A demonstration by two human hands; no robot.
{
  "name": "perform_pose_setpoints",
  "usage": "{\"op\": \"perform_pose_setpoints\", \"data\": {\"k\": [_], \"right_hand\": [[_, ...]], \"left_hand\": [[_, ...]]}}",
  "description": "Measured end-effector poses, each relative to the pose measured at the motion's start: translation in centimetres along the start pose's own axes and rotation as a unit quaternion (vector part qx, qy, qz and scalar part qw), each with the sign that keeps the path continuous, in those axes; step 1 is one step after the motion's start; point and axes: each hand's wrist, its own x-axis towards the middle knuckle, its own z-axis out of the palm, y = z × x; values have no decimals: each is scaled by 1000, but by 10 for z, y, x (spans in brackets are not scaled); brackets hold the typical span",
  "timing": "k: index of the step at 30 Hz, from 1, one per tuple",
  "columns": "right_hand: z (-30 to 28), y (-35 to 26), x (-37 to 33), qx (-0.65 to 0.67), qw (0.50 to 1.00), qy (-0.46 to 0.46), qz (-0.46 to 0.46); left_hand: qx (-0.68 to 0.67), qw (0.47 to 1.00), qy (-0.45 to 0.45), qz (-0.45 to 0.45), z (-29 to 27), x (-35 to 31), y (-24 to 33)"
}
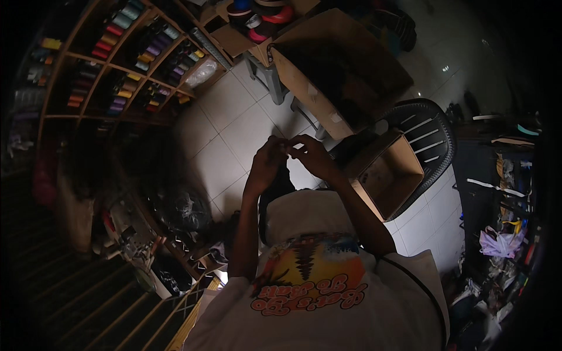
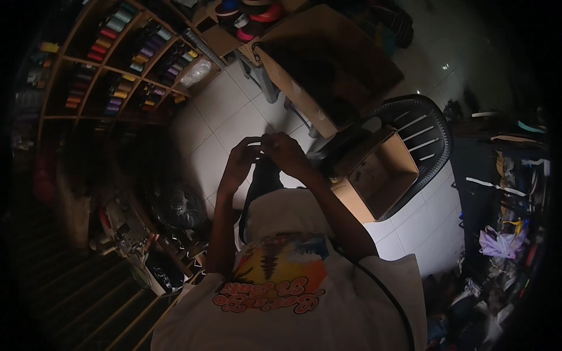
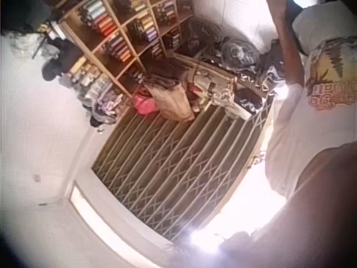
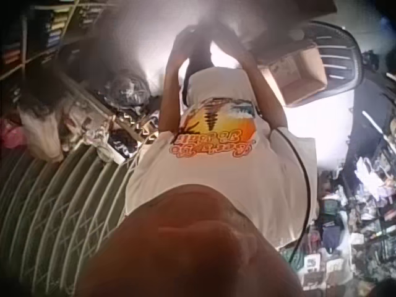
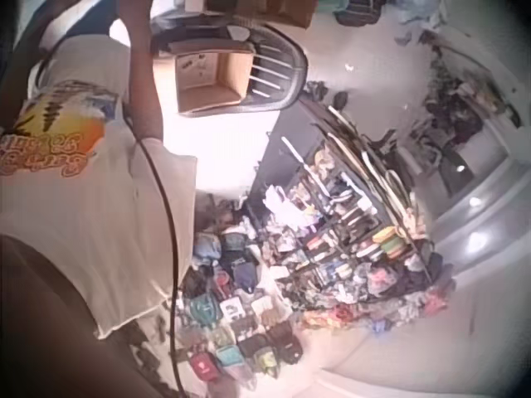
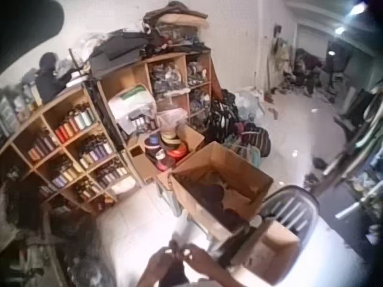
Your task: The person organizes rolls of webbing by taking them from a cardboard box on a chair and placing them onto metal shelves among other rolls.
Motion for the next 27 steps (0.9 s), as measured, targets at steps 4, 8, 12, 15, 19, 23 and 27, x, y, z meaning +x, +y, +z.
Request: {"op": "perform_pose_setpoints", "data": {"k": [4, 8, 12, 15, 19, 23, 27], "right_hand": [[-33, -15, 59, 45, 993, 40, 106], [-77, -22, 112, 112, 962, 223, 112], [-126, 35, 157, 118, 901, 382, 171], [-154, 85, 187, 129, 885, 380, 237], [-181, 133, 247, 10, 872, 404, 277], [-202, 202, 304, -57, 872, 412, 260], [-214, 304, 332, 30, 887, 424, 179]], "left_hand": [[95, 991, -91, -20, -32, 92, 20], [131, 980, -147, 2, -45, 197, 43], [89, 975, -201, -18, -36, 297, 30], [175, 952, -252, -11, -6, 360, 11], [309, 902, -298, 37, 52, 434, -32], [412, 856, -313, 14, 100, 484, -97], [484, 824, -293, 40, 136, 520, -152]]}}
